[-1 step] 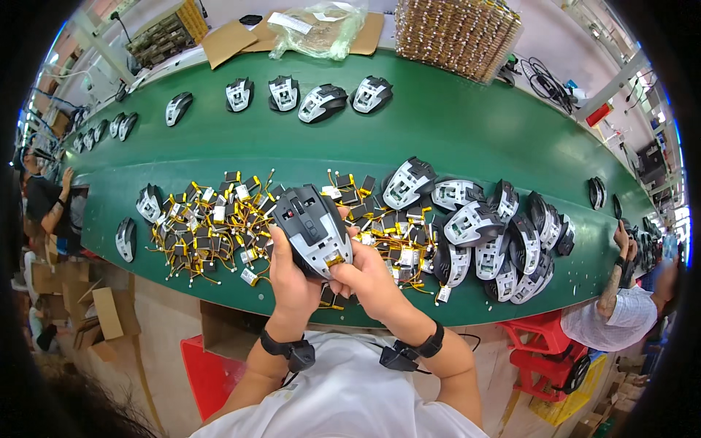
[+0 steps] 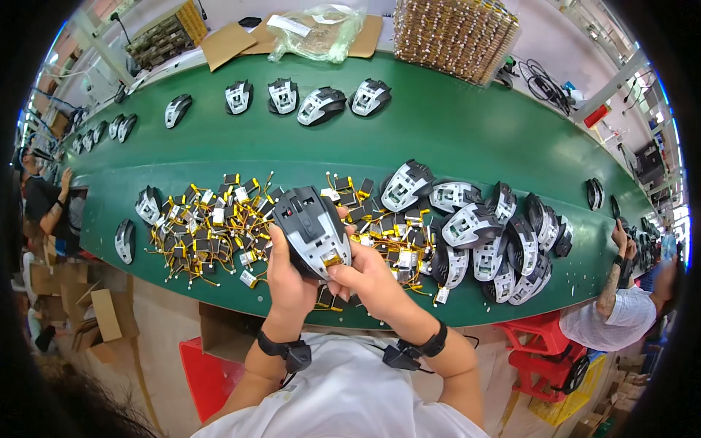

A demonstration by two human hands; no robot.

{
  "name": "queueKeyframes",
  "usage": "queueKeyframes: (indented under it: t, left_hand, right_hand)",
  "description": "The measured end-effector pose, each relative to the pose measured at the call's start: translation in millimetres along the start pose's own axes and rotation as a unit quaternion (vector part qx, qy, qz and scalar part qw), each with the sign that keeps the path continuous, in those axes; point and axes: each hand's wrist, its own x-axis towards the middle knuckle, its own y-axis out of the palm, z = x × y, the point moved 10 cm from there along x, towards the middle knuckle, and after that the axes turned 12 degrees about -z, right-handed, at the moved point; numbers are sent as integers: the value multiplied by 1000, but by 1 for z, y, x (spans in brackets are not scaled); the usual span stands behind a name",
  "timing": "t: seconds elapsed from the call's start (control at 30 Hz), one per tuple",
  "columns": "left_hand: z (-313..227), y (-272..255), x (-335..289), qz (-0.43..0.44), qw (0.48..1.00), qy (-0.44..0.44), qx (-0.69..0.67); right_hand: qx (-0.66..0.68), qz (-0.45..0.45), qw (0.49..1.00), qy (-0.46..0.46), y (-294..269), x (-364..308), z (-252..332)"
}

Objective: The person assembles computer mice by inserting small batteries into the internal compartments of the mouse shells. They pick up a mouse, insert a battery, and place the completed unit on the table, repeating this process for multiple units.

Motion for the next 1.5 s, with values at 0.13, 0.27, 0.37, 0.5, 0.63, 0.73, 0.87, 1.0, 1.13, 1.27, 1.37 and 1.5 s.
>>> queueKeyframes:
  t: [0.13, 0.27, 0.37, 0.5, 0.63, 0.73, 0.87, 1.0, 1.13, 1.27, 1.37, 1.5]
  left_hand:
    - [-15, -14, 6, -29, 998, -5, 59]
    - [-39, -18, 4, -1, 997, 42, 71]
    - [-42, -17, 2, -2, 995, 43, 85]
    - [-65, -43, -6, -33, 992, 105, 57]
    - [-72, -57, -2, -56, 987, 147, 13]
    - [-71, -72, -6, -98, 984, 149, 21]
    - [-90, -79, -20, -87, 976, 192, 50]
    - [-86, -79, -14, -56, 982, 162, 74]
    - [-76, -79, -10, -62, 984, 156, 62]
    - [-65, -100, 4, -56, 981, 155, 106]
    - [-25, -54, 18, 39, 995, 46, 82]
    - [-18, -3, 18, 50, 997, 56, 27]
  right_hand:
    - [-56, -57, 997, -21, -33, 16, 67]
    - [-68, -142, 986, -54, -132, 101, 126]
    - [-134, -253, 958, -10, -243, 142, 117]
    - [-725, -265, 617, 152, -250, 127, 173]
    - [-776, -279, 565, -5, -244, 163, 228]
    - [-744, -268, 594, -149, -137, 216, 218]
    - [-663, -296, 656, -206, -63, 270, 165]
    - [-651, -446, 607, -91, -114, 286, 152]
    - [-625, -436, 633, -138, -138, 274, 161]
    - [-497, -348, 743, -281, -93, 238, 181]
    - [-379, -159, 811, -416, -43, 173, 189]
    - [-544, -19, 682, -489, 78, 19, 136]
